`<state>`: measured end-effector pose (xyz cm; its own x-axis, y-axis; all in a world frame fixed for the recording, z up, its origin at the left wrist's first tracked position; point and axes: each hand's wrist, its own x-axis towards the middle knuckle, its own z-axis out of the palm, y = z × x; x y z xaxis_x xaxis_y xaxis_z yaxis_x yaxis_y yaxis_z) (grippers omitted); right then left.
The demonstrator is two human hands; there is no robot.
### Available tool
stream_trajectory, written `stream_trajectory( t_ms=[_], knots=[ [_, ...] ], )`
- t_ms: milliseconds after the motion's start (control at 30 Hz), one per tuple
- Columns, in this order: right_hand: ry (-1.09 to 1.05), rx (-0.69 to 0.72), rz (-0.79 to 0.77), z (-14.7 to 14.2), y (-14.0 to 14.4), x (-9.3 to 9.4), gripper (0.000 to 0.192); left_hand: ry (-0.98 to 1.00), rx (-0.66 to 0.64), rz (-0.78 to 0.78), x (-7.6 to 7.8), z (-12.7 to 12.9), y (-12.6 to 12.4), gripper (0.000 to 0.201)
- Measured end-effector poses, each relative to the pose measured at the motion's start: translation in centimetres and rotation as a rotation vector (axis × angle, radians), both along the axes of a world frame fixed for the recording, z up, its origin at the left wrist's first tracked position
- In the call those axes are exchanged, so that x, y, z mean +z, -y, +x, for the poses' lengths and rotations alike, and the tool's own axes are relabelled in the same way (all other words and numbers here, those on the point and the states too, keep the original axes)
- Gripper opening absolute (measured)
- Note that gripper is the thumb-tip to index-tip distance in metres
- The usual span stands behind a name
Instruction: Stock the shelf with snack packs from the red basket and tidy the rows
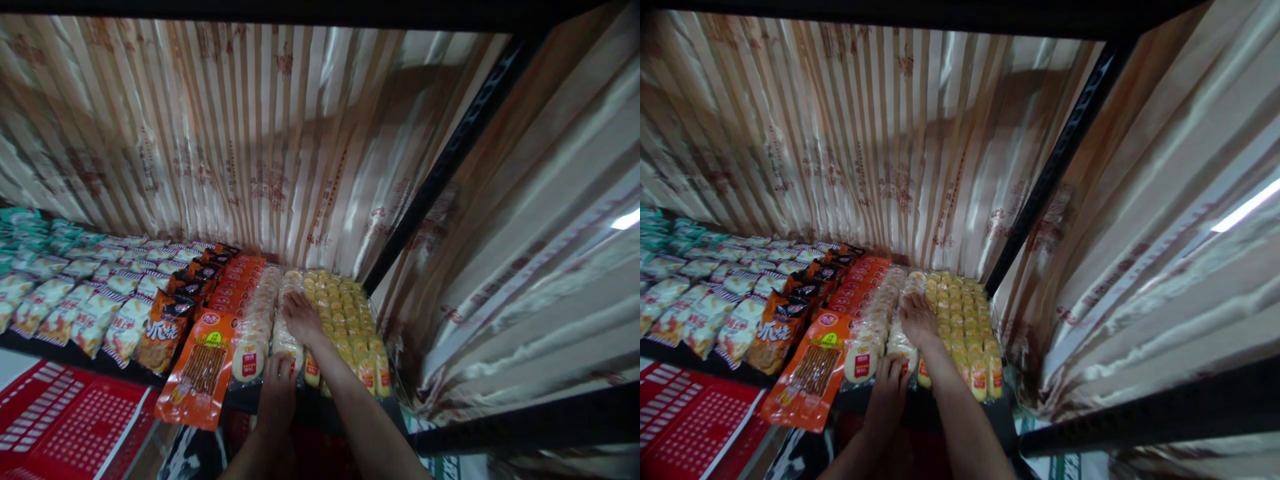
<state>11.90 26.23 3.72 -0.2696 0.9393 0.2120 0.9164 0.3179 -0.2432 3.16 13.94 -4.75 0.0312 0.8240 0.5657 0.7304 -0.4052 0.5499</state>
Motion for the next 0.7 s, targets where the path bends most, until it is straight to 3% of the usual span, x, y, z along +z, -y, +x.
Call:
stream_trajectory(
  t_ms=[133,233,433,567,700],
  knots=[
    [-0.125,-0.003,0.072,-0.2,0.9,1.1,0.042,-0.034,-0.006,0.044,0.6,0.0,0.2,0.024],
    [-0.332,0.02,0.161,-0.9,4.0,1.0,0.042,-0.008,-0.003,0.075,0.3,0.0,0.0,0.024],
    [-0.515,0.021,0.254,-2.6,10.7,-3.2,0.041,0.004,0.033,0.051,-1.9,0.1,-0.6,0.034],
    [-0.555,-0.041,0.264,-2.7,11.8,-5.4,0.044,0.056,-0.017,0.012,-1.5,0.0,-0.6,0.036],
    [-0.549,-0.033,0.226,-2.3,11.6,-5.3,0.043,0.139,-0.111,-0.006,-0.6,-1.0,0.3,0.034]
  ],
)
